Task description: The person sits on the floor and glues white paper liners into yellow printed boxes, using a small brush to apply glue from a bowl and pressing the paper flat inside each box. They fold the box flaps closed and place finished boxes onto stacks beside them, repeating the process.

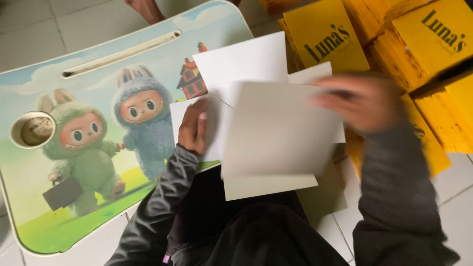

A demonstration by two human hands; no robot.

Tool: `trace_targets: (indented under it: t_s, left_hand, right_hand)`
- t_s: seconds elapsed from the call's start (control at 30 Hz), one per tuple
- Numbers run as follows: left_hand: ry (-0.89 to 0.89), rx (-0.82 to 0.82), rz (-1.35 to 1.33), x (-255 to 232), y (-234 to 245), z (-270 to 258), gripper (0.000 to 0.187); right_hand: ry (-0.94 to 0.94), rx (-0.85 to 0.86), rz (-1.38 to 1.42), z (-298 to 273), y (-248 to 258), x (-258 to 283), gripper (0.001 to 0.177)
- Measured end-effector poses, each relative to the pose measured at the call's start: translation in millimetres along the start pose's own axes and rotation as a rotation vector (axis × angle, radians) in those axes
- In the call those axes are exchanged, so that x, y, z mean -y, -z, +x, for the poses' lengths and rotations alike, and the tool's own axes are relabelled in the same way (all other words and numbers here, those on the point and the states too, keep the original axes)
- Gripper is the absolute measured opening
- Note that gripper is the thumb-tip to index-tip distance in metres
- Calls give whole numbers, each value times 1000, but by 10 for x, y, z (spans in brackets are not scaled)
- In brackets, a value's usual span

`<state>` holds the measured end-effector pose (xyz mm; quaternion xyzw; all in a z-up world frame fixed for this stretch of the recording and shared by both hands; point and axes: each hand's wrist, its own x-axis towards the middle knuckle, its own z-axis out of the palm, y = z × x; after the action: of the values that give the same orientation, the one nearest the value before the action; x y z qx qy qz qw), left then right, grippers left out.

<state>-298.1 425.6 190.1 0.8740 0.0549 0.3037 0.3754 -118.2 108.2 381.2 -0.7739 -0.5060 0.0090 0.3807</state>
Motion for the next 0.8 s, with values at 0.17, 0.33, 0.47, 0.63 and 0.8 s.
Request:
trace_targets:
  t_s: [0.17,0.33,0.47,0.63,0.8]
  left_hand:
    - [-133,-45,-12,-130,84,44,61]
    - [-215,139,331,-227,-12,-30,58]
    - [-254,80,370,-238,-52,-37,56]
    - [-258,89,332,-249,-41,-40,56]
    - [-249,135,311,-263,-14,-35,55]
  right_hand:
    - [-111,379,-385,755,-1474,-1155,59]
    - [-107,393,-677,395,-1144,-979,59]
    - [-15,354,-592,6,-1059,-1182,63]
    - [-6,317,-512,-83,-1090,-1177,61]
    - [14,292,-465,-73,-1092,-1179,60]
